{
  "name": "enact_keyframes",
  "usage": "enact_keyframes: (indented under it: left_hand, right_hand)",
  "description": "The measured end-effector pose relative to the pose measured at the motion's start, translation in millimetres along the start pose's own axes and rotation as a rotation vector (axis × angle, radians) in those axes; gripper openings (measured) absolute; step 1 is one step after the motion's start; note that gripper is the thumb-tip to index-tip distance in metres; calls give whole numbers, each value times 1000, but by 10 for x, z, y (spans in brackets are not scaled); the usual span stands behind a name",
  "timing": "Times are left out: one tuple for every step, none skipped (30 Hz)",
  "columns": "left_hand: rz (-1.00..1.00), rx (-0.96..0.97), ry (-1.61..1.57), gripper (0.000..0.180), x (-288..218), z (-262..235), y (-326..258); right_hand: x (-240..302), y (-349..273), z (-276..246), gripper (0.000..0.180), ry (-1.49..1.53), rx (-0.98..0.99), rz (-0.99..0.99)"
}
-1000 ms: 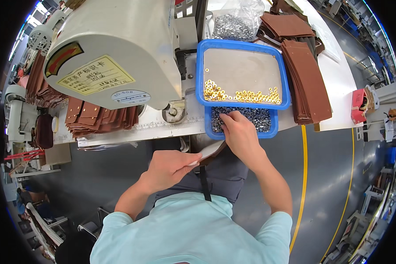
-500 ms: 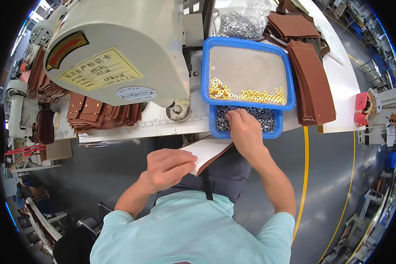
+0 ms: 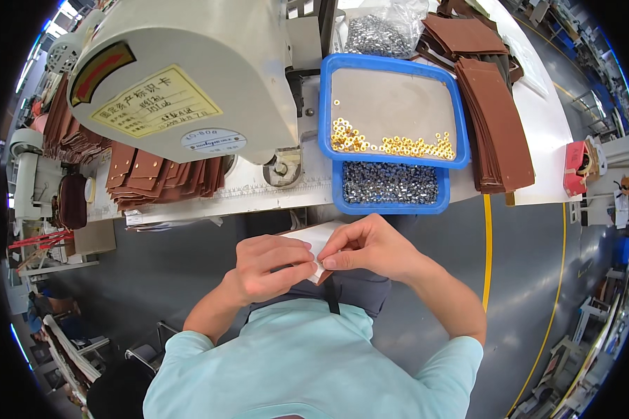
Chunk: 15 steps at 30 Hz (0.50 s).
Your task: Manually insert metal rivets into pre-punched holes in leather panels at a workshop station.
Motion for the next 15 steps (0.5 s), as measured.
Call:
enact_keyframes:
  left_hand:
    - [15, -12, -2, 19, -8, 7, 3]
    - [15, -11, -2, 19, -12, 12, 3]
    - [23, -8, 4, 19, -19, 17, 4]
    - [31, -5, 10, 19, -23, 20, 3]
    - [32, -4, 9, 19, -23, 22, 2]
    - [35, -11, 15, 18, -22, 23, -1]
    - [38, -18, 20, 18, -22, 21, 0]
    - [38, -17, 20, 18, -25, 18, 2]
    - [41, -11, 18, 18, -28, 13, 7]
    - [44, -5, 17, 18, -31, 11, 9]
    - [45, -5, 17, 18, -31, 12, 7]
    - [45, -3, 20, 18, -30, 15, 3]
    - [46, -2, 23, 19, -29, 17, -3]
    - [47, -2, 22, 19, -27, 18, -8]
    - [43, 8, 25, 20, -25, 17, -16]
  right_hand:
    - [-17, 15, 1, 10, 16, 5, 93]
    - [-7, 24, 3, 10, 17, 6, 92]
    - [-6, 33, 9, 9, 82, 34, 156]
    - [-13, 37, 15, 8, 148, 62, 219]
    - [-35, 46, 2, 8, 149, 61, 218]
    - [-76, 65, -24, 8, 154, 69, 219]
    - [-100, 75, -36, 8, 160, 78, 220]
    - [-104, 78, -38, 8, 161, 78, 219]
    - [-108, 83, -38, 9, 162, 82, 232]
    - [-111, 85, -37, 9, 163, 87, 246]
    - [-103, 85, -34, 9, 163, 86, 245]
    - [-94, 81, -28, 10, 185, 82, 258]
    - [-90, 80, -24, 11, 206, 77, 272]
    - [-94, 81, -19, 11, 207, 77, 271]
    - [-93, 79, -12, 10, 160, 72, 223]
Point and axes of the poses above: each hand's wrist, its own y-axis towards the middle knuckle, its own z-axis out of the palm, x = y × z, the point moved 2 cm from there along y, towards the middle knuckle, and after that the axes turned 14 degrees about z, right-handed, at the moved point
